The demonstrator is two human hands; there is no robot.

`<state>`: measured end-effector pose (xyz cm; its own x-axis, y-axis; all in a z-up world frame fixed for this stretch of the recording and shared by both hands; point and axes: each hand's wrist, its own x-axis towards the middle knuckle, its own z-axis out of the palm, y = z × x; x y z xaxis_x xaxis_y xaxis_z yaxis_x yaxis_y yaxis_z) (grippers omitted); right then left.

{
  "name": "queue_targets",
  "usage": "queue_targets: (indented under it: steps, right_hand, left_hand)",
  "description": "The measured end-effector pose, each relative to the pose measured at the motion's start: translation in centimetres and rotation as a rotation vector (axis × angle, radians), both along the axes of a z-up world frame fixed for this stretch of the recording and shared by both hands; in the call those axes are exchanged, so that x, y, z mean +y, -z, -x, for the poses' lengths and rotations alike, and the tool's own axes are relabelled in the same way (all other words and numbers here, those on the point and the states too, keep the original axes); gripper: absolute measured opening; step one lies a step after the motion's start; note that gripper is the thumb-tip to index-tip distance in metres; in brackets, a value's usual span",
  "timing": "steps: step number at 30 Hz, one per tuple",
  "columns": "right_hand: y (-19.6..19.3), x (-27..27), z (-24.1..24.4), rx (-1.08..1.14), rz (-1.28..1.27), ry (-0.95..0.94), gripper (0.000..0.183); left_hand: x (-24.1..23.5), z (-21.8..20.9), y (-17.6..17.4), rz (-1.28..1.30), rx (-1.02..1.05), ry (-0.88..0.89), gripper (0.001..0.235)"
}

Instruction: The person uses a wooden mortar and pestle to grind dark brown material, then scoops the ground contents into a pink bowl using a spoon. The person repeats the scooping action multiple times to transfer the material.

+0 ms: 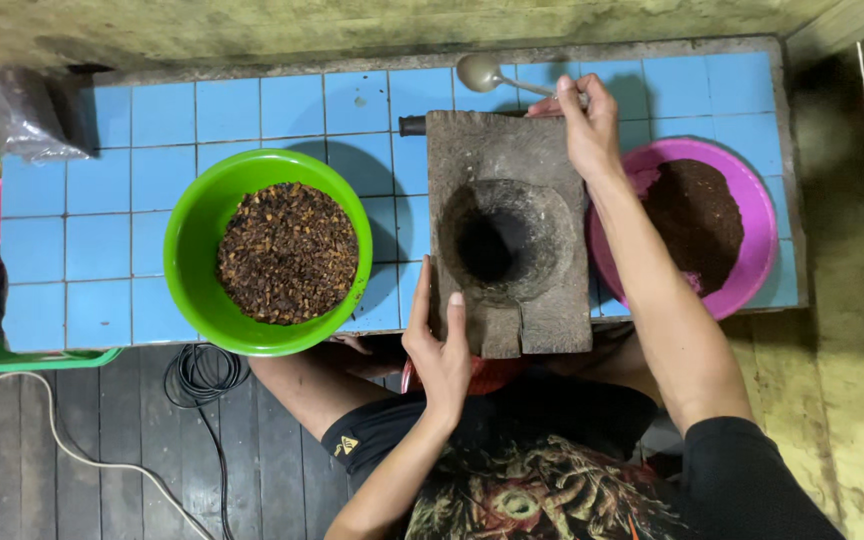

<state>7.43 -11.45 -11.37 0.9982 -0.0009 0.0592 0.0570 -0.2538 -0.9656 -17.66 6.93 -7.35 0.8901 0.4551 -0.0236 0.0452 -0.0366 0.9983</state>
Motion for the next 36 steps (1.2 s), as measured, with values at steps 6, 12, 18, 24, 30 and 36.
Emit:
queue_targets:
  steps: [6, 12, 18, 24, 30, 36]
  right_hand:
    - [-1.2, -0.3, 1.2, 0.066, 0.075, 0.104, 0.02]
    - [0.6, -2.7, 4.6, -0.133, 0.052, 0.34, 0.038]
    - [-0.1, -3.3, 8.9, -0.239, 0.032, 0.479, 0.019]
    - [-0.5, -3.1, 10.9, -0.316, 0.05, 0.593, 0.024]
    - [0.6, -3.6, 14.8, -0.332, 0.093, 0.699, 0.025]
    - [3.0, -4.5, 18.7, -0.276, -0.05, 0.711, 0.019]
  left_hand:
    - [0.6, -1.2, 0.8, -0.013, 0.0, -0.034, 0.043]
    - [3.8, -4.5, 2.1, -0.086, -0.131, -0.082, 0.029]
    - [5.9, -7.5, 3.5, -0.01, -0.267, 0.058, 0.022]
    - [6.9, -10.4, 4.3, 0.012, -0.291, 0.119, 0.027]
    - [8.2, -15.2, 4.9, 0.001, -0.294, 0.247, 0.049]
    - [8.3, -19.0, 6.0, 0.079, -0.235, 0.325, 0.04]
